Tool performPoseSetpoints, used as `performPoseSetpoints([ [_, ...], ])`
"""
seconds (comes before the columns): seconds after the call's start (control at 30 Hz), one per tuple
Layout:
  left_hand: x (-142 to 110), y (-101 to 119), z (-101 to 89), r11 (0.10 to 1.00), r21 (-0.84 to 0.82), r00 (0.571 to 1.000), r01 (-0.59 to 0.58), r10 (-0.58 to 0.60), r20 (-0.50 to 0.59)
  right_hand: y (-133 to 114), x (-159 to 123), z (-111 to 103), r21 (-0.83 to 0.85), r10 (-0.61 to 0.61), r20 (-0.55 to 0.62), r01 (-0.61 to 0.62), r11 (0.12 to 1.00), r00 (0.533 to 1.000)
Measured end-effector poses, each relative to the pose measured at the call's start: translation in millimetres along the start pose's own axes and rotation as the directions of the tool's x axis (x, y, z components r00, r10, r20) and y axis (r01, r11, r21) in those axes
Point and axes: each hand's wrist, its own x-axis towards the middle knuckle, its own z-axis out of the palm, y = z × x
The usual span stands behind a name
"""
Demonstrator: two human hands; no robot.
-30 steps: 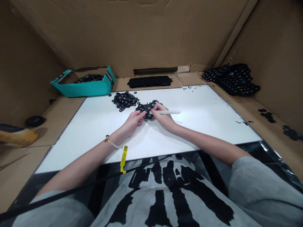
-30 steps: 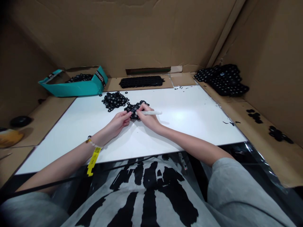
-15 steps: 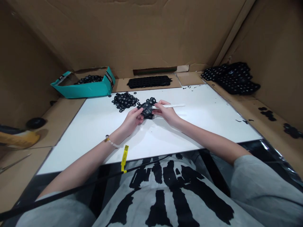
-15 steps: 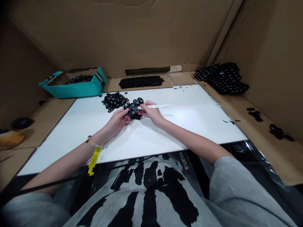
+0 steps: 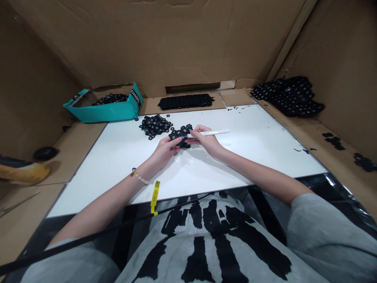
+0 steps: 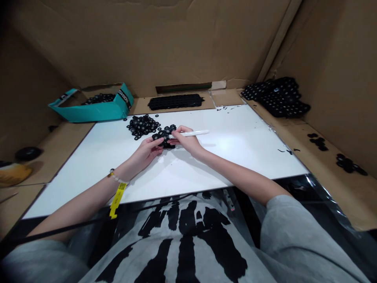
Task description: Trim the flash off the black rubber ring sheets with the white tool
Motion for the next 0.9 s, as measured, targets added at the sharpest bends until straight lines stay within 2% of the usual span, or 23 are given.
performPoseSetpoints([
  [0.17,-5.1,4.9,3.8,0.998,0.000,0.997,0.059,-0.059,0.044,-0.5,-0.9,0.2,-0.004,-0.029,0.033,0.030,1.000,0.999],
  [0.57,-3.2,2.7,3.1,0.999,-0.010,0.999,0.033,-0.033,0.030,0.2,-0.8,-0.7,-0.017,-0.027,0.044,0.028,0.999,0.999],
  [0.67,-3.1,2.3,3.0,0.999,-0.032,0.998,0.036,-0.034,0.051,3.0,-3.2,-0.4,-0.084,-0.094,0.042,0.098,0.992,0.995],
  [0.77,-1.8,0.5,2.0,0.999,-0.036,0.998,0.024,-0.022,0.055,8.4,-5.9,-0.6,-0.226,-0.190,0.031,0.192,0.955,0.981],
  [0.9,1.3,-3.3,-0.5,1.000,-0.026,0.998,0.017,-0.016,0.053,14.3,-7.6,-1.3,-0.329,-0.234,0.040,0.234,0.915,0.971],
])
